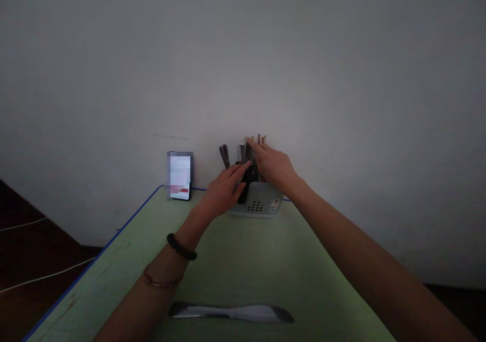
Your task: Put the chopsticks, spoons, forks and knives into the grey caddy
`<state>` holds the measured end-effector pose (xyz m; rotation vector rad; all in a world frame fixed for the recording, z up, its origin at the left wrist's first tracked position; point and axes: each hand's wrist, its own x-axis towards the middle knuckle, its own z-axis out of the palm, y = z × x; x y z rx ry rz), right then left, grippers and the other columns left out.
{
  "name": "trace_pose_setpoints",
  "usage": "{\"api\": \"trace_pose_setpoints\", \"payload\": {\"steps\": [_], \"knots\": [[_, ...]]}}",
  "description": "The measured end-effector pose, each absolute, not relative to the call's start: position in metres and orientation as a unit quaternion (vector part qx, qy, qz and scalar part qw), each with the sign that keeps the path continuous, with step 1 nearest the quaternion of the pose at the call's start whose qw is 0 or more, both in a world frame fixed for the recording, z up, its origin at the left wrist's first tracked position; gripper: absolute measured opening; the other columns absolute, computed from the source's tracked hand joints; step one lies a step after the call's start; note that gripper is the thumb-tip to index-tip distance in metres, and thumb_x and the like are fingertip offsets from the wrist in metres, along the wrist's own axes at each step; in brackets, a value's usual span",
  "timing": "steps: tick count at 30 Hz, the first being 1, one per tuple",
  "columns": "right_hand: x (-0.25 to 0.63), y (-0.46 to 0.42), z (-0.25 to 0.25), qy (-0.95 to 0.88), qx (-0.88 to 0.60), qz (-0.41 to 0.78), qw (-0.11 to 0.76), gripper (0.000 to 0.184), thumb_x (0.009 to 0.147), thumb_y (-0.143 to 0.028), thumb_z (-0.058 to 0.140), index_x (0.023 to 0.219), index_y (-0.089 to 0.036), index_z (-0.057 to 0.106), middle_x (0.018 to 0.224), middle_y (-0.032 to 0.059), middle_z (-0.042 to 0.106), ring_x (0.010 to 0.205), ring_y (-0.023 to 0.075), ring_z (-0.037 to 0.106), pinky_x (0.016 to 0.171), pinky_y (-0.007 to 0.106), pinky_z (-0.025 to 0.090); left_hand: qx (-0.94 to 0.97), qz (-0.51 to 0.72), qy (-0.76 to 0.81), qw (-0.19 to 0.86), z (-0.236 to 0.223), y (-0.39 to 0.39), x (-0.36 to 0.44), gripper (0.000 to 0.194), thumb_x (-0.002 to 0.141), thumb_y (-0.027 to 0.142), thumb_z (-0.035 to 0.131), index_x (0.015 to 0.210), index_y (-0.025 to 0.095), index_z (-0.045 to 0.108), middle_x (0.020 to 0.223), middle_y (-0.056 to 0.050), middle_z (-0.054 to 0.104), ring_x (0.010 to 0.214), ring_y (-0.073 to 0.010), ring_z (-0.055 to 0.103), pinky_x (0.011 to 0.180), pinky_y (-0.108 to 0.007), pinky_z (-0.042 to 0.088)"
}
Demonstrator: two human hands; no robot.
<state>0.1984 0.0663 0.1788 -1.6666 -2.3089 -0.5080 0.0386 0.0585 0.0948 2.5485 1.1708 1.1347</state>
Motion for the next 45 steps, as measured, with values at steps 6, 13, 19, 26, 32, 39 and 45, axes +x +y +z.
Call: {"api": "trace_pose_setpoints", "payload": {"steps": [6,13,19,26,32,39,45], "knots": [[0.207,0.05,0.17,-0.799,-0.562,-0.123,0.177,0.05,0.091,-0.018,0.033,0.14,-0.018,0.035,0.126,0.0144,0.056,0.098,0.0262,0.061,0.077,0.037,0.049,0.833,0.408,0.372,0.046,0.093,0.064,0.036,0.03,0.091,0.023,0.041,0.117,0.018,0.054,0.12,-0.01,0.054,0.115,-0.0217,0.049,0.101,-0.039,0.041],[0.217,0.031,0.149,-0.792,-0.536,-0.119,0.268,0.041,0.087,-0.016,0.039,0.126,-0.014,0.052,0.111,0.0157,0.056,0.1,0.0258,0.052,0.088,0.04,0.045,0.81,0.45,0.364,0.09,0.091,0.066,0.031,0.02,0.09,0.023,0.043,0.107,0.017,0.052,0.107,-0.009,0.054,0.098,-0.0182,0.054,0.089,-0.035,0.047],[0.222,-0.007,0.115,-0.74,-0.55,-0.07,0.381,0.032,0.086,-0.017,0.044,0.115,-0.017,0.056,0.105,0.0139,0.053,0.098,0.0262,0.05,0.089,0.044,0.044,0.809,0.466,0.346,0.095,0.086,0.068,0.035,0.027,0.09,0.023,0.042,0.114,0.014,0.05,0.115,-0.012,0.052,0.107,-0.0194,0.052,0.095,-0.037,0.045],[0.227,-0.021,0.089,-0.786,-0.515,0.094,0.329,0.021,0.085,-0.017,0.049,0.105,-0.016,0.055,0.087,0.0061,0.056,0.084,0.0182,0.055,0.078,0.034,0.046,0.825,0.441,0.338,0.104,0.076,0.066,0.036,0.041,0.085,0.027,0.049,0.124,0.014,0.047,0.132,-0.016,0.042,0.127,-0.0253,0.039,0.11,-0.044,0.032],[0.233,-0.026,0.095,-0.794,-0.528,0.133,0.27,0.021,0.086,-0.018,0.052,0.106,-0.014,0.057,0.092,0.0078,0.059,0.084,0.0173,0.056,0.079,0.032,0.044,0.829,0.435,0.333,0.115,0.077,0.06,0.033,0.045,0.085,0.024,0.05,0.129,0.016,0.044,0.135,-0.015,0.039,0.129,-0.0251,0.037,0.11,-0.046,0.03],[0.232,-0.047,0.096,-0.824,-0.516,0.221,0.077,0.022,0.086,-0.025,0.055,0.102,-0.012,0.063,0.091,0.0094,0.065,0.077,0.0167,0.059,0.072,0.028,0.044,0.806,0.438,0.375,0.13,0.081,0.037,0.017,0.045,0.082,0.026,0.054,0.125,0.018,0.043,0.131,-0.014,0.038,0.117,-0.0239,0.047,0.09,-0.042,0.049],[0.208,-0.065,0.082,-0.834,-0.477,0.274,-0.035,0.037,0.072,-0.039,0.071,0.097,-0.014,0.066,0.094,0.0085,0.065,0.084,0.0196,0.059,0.072,0.027,0.044,0.842,0.295,0.413,0.181,0.078,0.012,-0.002,0.034,0.085,0.034,0.049,0.113,0.014,0.046,0.111,-0.011,0.052,0.091,-0.019,0.058,0.083,-0.038,0.05]]}}
